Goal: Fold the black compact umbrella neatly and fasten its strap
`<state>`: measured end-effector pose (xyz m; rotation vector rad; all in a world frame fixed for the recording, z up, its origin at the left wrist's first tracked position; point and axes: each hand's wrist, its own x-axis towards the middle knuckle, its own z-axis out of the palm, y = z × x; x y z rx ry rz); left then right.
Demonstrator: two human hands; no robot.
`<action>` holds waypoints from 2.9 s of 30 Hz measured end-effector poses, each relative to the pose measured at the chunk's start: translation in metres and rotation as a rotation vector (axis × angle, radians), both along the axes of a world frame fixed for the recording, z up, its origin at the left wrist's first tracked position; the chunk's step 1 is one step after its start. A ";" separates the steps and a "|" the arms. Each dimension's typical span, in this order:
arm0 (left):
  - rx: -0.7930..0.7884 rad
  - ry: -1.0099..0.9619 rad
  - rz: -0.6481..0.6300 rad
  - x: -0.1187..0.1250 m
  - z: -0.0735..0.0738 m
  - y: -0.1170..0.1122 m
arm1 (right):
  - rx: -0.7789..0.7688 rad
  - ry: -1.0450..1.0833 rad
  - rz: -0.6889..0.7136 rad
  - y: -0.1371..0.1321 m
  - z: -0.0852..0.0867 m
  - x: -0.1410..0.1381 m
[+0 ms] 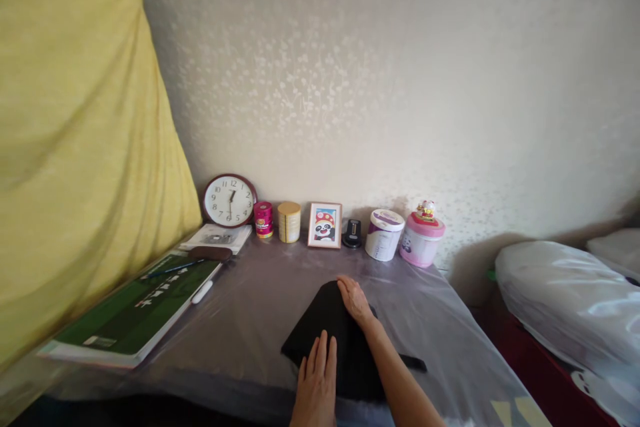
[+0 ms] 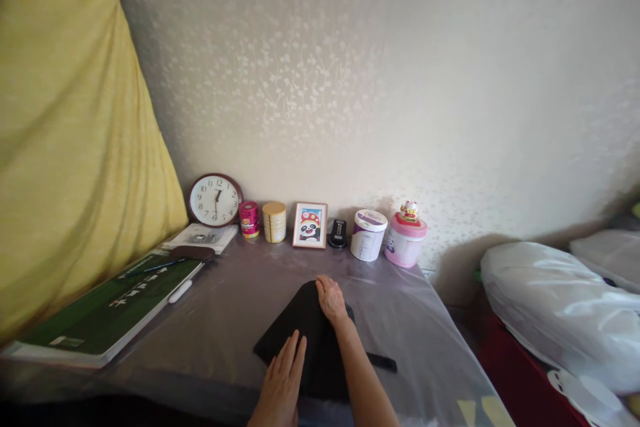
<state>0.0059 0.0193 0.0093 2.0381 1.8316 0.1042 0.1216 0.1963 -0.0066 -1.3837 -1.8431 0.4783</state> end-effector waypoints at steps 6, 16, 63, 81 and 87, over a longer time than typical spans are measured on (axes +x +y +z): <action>0.127 -0.114 0.025 -0.006 -0.019 -0.001 | -0.092 0.075 -0.295 -0.025 0.000 0.059; 0.176 -0.389 0.039 -0.017 -0.022 0.001 | -0.462 0.321 -0.350 -0.068 -0.013 0.090; 0.142 -0.235 0.007 -0.016 -0.048 0.002 | -0.269 -0.018 -0.069 -0.042 0.025 -0.045; 0.367 -0.037 -0.123 -0.016 -0.054 0.001 | 0.080 -0.052 0.360 -0.100 0.029 -0.025; 0.415 0.055 -0.113 -0.015 -0.067 0.004 | 0.275 -0.132 0.385 -0.090 0.002 -0.009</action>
